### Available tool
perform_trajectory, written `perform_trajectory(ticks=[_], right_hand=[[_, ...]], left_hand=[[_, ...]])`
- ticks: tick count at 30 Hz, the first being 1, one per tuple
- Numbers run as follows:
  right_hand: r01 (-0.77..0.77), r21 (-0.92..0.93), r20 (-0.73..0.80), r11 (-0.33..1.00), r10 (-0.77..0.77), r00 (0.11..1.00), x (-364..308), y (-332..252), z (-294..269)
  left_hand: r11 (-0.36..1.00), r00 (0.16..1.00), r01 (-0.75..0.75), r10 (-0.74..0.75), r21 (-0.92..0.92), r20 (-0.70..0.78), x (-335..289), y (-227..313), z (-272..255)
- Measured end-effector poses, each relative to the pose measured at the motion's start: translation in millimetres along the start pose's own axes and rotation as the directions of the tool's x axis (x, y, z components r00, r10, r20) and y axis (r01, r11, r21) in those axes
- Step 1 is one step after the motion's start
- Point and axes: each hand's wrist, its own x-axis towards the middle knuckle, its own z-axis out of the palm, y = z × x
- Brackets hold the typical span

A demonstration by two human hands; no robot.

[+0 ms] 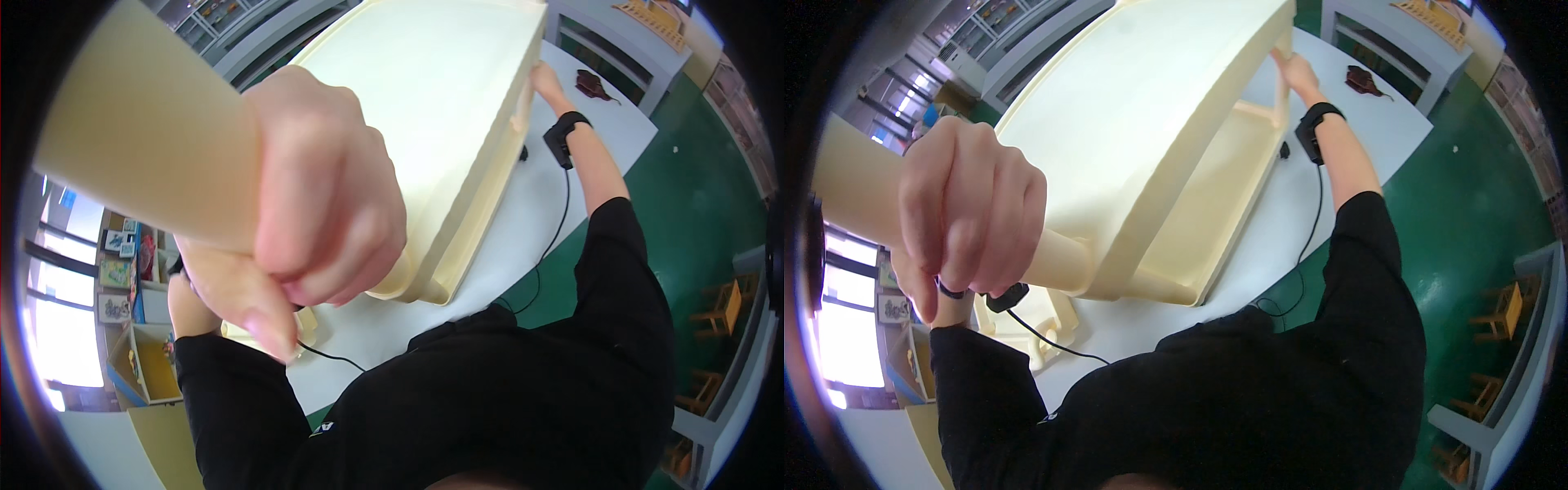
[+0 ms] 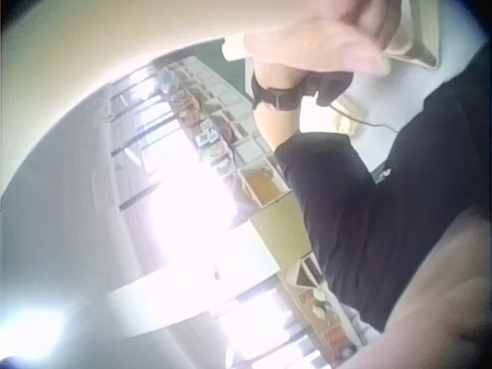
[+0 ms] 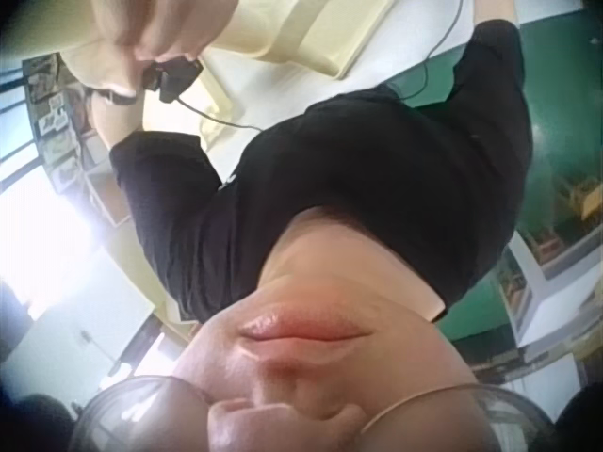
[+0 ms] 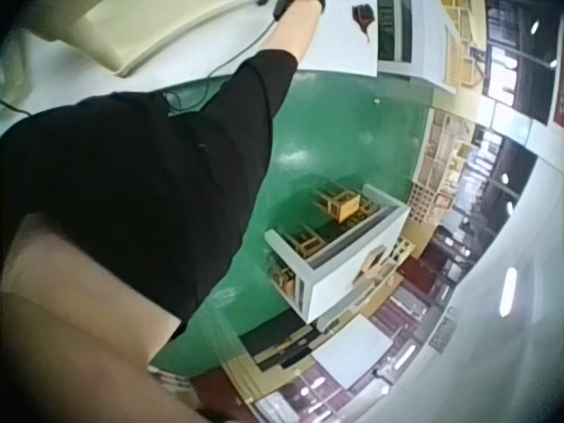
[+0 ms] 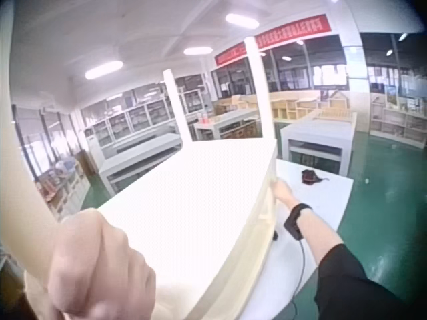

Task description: The person attaches support legs into the sockets of a plastic shelf tray and then aligns and presses a second tray onto the legs.

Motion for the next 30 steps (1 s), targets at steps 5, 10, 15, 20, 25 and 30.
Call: perform_trajectory(ticks=[5,10,15,20,25,30], right_hand=[[0.006,0.052,-0.117,0.999,0.000,0.993,-55,-10,4],[-0.005,0.494,-0.018,0.869,0.016,1.000,-157,-66,-36],[-0.100,0.857,0.349,0.506,-0.426,0.834,-233,-126,-78],[-0.023,0.906,0.324,0.423,-0.657,0.681,-291,-174,-87],[-0.176,0.782,0.402,0.597,-0.268,0.876,-295,-190,-69],[-0.179,0.785,0.296,0.593,-0.105,0.949,-285,-211,-52]], left_hand=[[0.996,0.900,0.002,0.039,0.092,-0.435,10,-4,22],[0.989,0.790,0.002,0.088,0.146,-0.606,18,-3,25],[0.962,0.817,0.083,0.083,0.259,-0.570,25,-5,8],[0.986,0.808,0.094,0.007,0.140,-0.590,16,-2,-22],[0.957,0.550,0.221,0.036,0.186,-0.835,31,-3,-32],[0.741,0.462,0.564,0.083,0.364,-0.883,22,16,-27]])
